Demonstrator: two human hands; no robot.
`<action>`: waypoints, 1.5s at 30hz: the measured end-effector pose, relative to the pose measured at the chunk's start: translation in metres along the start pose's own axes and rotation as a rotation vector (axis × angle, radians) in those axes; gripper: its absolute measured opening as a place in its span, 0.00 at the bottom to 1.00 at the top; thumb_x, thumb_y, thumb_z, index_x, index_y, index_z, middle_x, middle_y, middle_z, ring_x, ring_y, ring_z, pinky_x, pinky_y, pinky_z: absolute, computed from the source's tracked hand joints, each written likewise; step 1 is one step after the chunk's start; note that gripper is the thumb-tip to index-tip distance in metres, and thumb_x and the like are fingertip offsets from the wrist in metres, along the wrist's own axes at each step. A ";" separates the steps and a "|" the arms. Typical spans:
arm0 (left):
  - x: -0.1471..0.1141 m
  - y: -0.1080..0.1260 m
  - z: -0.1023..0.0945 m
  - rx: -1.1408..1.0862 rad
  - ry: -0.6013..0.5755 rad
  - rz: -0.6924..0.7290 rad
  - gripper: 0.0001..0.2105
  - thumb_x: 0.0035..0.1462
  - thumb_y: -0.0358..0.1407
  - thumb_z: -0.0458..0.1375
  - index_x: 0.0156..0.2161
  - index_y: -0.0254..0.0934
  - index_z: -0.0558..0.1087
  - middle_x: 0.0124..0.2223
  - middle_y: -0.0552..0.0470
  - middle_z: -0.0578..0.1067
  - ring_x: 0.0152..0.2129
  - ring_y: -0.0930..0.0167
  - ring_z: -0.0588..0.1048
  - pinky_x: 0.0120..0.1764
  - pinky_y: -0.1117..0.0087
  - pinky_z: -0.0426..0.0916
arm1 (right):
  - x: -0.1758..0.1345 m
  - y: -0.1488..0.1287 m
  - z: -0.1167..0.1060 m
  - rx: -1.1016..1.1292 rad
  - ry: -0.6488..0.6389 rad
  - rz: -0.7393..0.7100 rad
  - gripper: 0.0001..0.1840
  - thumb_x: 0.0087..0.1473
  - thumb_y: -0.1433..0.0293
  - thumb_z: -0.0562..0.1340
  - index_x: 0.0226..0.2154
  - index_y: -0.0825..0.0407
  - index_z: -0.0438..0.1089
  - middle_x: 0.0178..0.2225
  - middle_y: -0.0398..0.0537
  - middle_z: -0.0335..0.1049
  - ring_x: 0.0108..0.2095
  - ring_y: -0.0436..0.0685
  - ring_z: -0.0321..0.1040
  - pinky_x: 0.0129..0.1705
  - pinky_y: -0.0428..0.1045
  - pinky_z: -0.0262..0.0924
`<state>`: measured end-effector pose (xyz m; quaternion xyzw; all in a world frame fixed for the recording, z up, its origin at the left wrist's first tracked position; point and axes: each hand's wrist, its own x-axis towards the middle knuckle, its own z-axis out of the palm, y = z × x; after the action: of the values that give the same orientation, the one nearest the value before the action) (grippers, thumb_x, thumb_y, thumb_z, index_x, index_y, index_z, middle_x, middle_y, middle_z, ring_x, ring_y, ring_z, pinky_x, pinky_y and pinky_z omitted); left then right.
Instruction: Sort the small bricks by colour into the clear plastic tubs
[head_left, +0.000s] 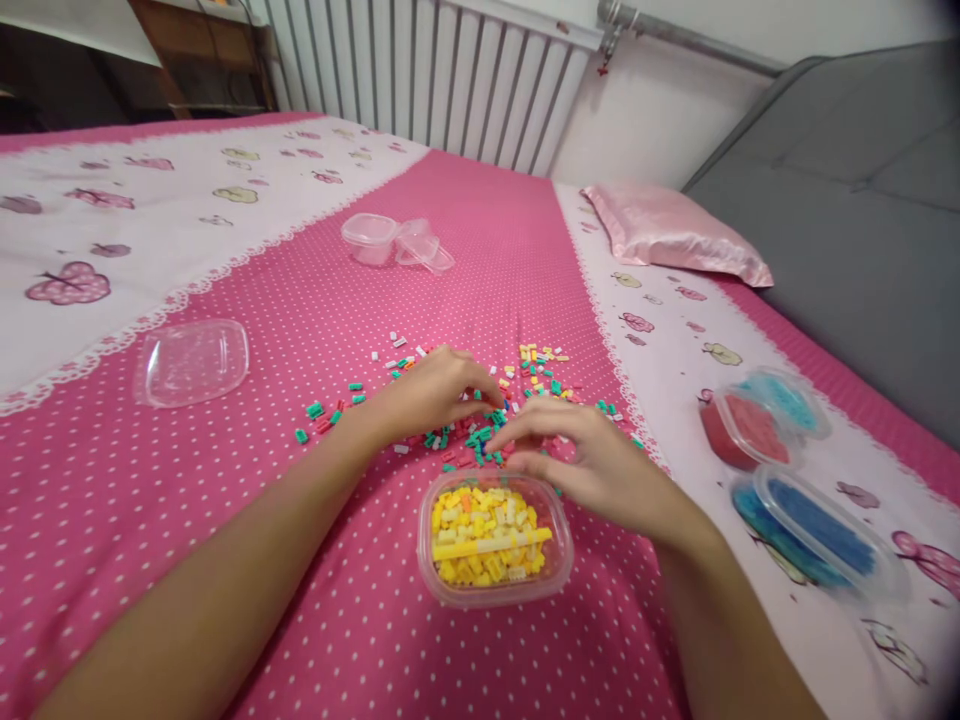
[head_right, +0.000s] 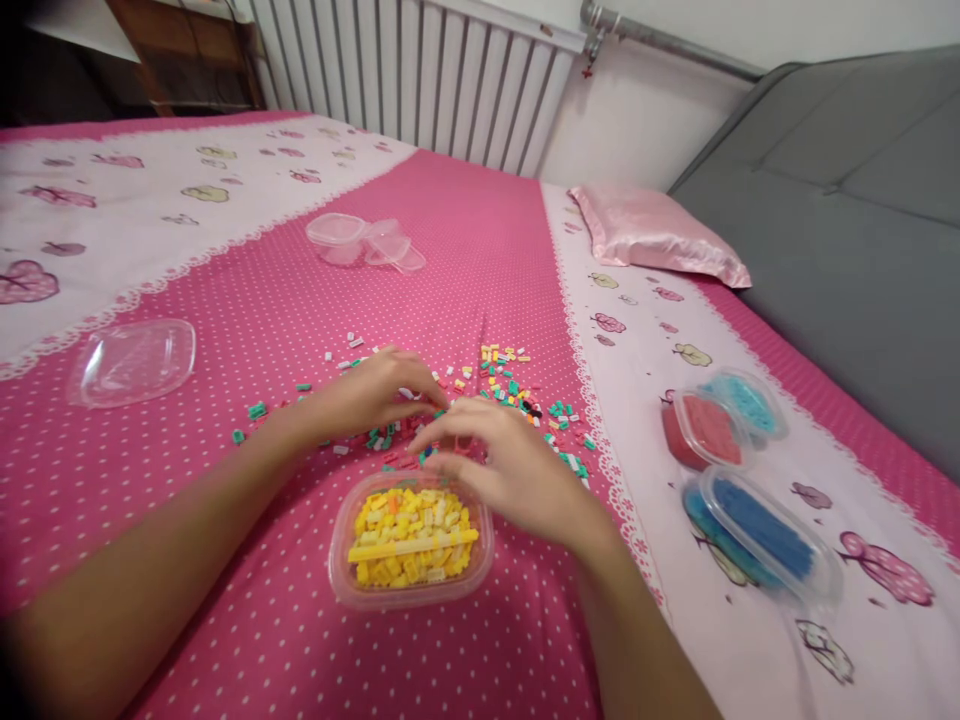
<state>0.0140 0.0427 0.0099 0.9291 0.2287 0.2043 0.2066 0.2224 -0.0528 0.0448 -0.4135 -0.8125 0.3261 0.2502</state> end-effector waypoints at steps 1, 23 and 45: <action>-0.001 0.003 -0.006 -0.077 -0.046 0.019 0.06 0.61 0.32 0.61 0.40 0.38 0.81 0.38 0.50 0.82 0.35 0.70 0.76 0.42 0.70 0.66 | 0.001 0.007 -0.004 -0.004 0.056 0.024 0.07 0.60 0.71 0.64 0.39 0.45 0.78 0.38 0.43 0.76 0.41 0.54 0.70 0.45 0.50 0.61; -0.013 -0.019 -0.024 0.369 0.148 -0.537 0.12 0.59 0.37 0.56 0.41 0.36 0.80 0.36 0.47 0.80 0.31 0.67 0.75 0.33 0.70 0.62 | 0.004 0.119 -0.020 -0.366 0.548 0.213 0.16 0.56 0.67 0.59 0.44 0.53 0.77 0.38 0.54 0.75 0.38 0.61 0.69 0.47 0.59 0.61; -0.033 -0.031 -0.048 0.354 0.280 -0.767 0.12 0.57 0.37 0.55 0.41 0.39 0.80 0.37 0.48 0.82 0.33 0.64 0.79 0.32 0.70 0.66 | 0.025 0.124 0.007 -0.360 0.513 0.171 0.09 0.55 0.67 0.62 0.38 0.52 0.75 0.40 0.54 0.78 0.43 0.64 0.68 0.50 0.60 0.59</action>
<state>-0.0465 0.0654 0.0258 0.7615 0.6142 0.1942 0.0722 0.2673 0.0215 -0.0479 -0.5864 -0.7301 0.0820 0.3412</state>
